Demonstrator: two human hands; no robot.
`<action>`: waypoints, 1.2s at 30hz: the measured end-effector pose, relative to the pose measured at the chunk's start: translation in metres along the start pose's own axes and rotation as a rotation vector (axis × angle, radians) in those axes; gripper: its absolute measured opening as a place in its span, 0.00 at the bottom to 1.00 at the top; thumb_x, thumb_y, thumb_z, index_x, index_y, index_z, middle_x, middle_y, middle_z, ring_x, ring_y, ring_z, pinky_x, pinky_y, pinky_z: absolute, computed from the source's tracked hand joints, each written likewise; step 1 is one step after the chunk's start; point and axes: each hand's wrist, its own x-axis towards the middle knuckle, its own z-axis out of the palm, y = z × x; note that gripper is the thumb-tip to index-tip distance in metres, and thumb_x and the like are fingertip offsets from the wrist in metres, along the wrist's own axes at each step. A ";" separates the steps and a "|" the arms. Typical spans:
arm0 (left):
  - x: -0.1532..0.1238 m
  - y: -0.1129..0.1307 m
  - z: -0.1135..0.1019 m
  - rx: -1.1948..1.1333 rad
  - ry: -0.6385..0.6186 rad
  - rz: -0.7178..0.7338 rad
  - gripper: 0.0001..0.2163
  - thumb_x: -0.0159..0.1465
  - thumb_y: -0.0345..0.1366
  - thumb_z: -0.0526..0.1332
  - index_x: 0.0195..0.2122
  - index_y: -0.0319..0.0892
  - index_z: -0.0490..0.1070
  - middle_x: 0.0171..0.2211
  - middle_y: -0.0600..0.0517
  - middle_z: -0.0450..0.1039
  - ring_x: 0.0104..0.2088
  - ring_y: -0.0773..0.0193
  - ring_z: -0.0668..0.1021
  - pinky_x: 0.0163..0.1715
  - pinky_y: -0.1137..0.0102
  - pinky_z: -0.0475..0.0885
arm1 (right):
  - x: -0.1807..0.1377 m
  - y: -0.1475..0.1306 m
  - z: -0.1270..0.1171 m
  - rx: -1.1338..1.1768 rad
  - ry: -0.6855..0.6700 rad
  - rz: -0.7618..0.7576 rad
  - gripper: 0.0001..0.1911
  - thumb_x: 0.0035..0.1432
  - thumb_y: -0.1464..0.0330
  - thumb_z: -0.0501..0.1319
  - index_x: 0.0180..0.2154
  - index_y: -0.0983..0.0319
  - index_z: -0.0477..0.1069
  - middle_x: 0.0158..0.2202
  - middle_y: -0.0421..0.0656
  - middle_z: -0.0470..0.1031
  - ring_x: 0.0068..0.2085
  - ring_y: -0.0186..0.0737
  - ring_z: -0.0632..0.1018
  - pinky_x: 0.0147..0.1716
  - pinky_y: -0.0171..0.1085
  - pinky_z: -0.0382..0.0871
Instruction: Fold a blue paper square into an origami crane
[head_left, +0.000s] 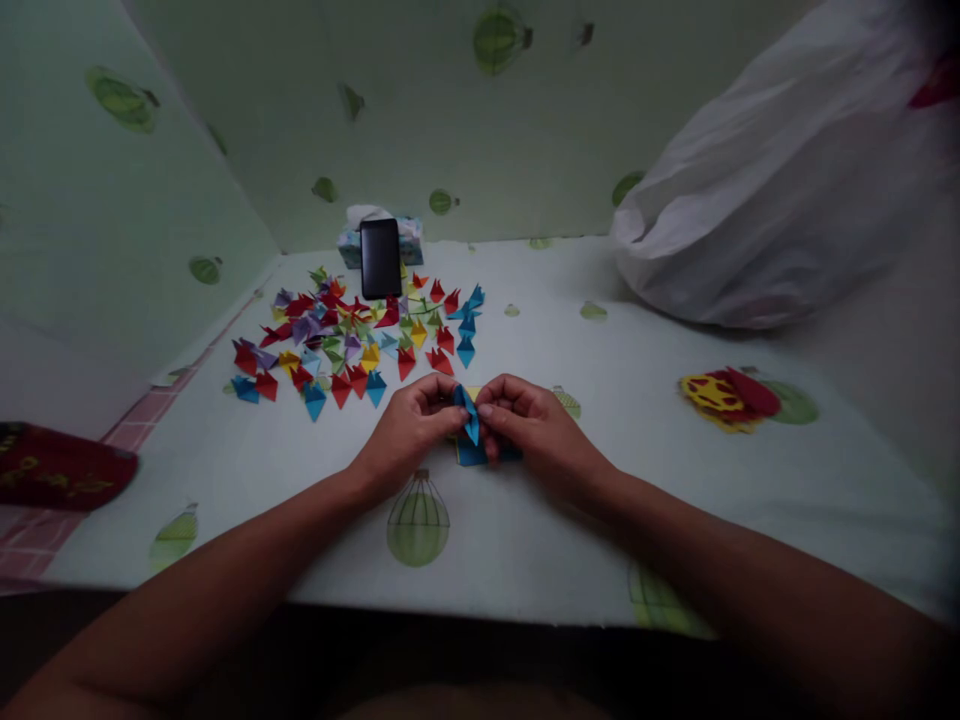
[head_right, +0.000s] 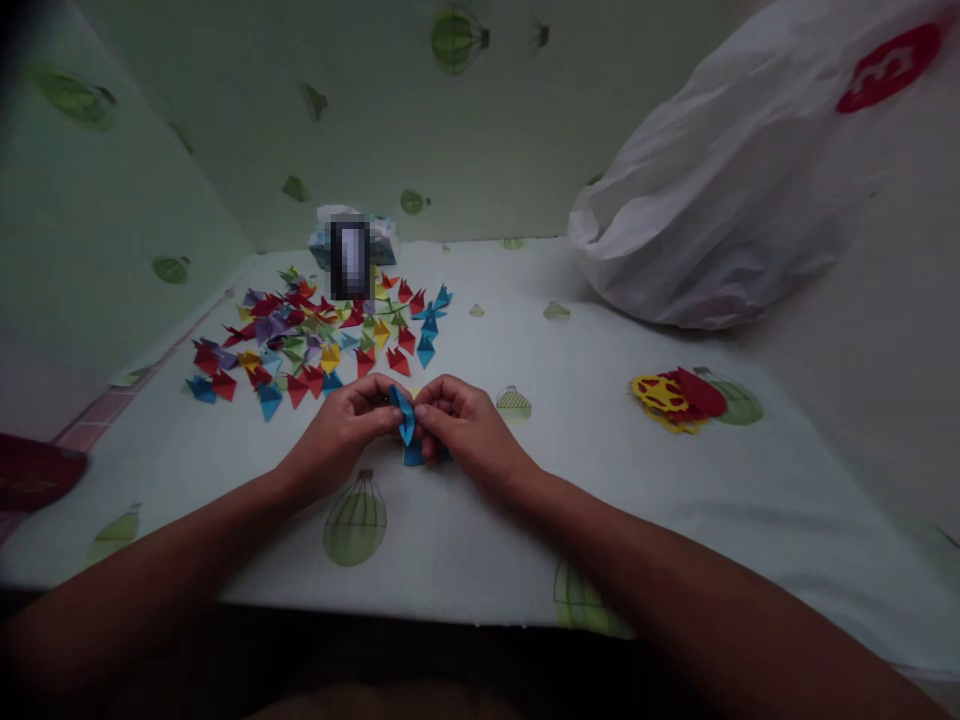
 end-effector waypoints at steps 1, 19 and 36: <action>0.000 0.000 0.000 -0.001 0.001 -0.002 0.08 0.53 0.33 0.66 0.34 0.39 0.71 0.29 0.53 0.73 0.29 0.66 0.76 0.34 0.68 0.72 | 0.000 0.000 0.000 -0.001 -0.004 0.001 0.09 0.58 0.63 0.64 0.33 0.61 0.66 0.21 0.35 0.70 0.21 0.30 0.71 0.24 0.33 0.66; -0.003 0.001 0.000 0.002 -0.031 0.028 0.07 0.56 0.35 0.68 0.33 0.39 0.74 0.30 0.52 0.75 0.31 0.65 0.77 0.35 0.69 0.72 | 0.000 -0.002 0.000 0.018 -0.006 -0.018 0.11 0.54 0.65 0.67 0.33 0.60 0.65 0.21 0.33 0.69 0.19 0.28 0.69 0.20 0.30 0.62; -0.004 0.006 0.003 0.015 -0.066 0.012 0.10 0.54 0.36 0.71 0.34 0.38 0.75 0.29 0.53 0.76 0.30 0.66 0.77 0.34 0.71 0.74 | -0.001 -0.003 0.002 -0.008 0.027 -0.065 0.11 0.53 0.68 0.62 0.38 0.58 0.62 0.20 0.29 0.64 0.17 0.27 0.65 0.16 0.29 0.60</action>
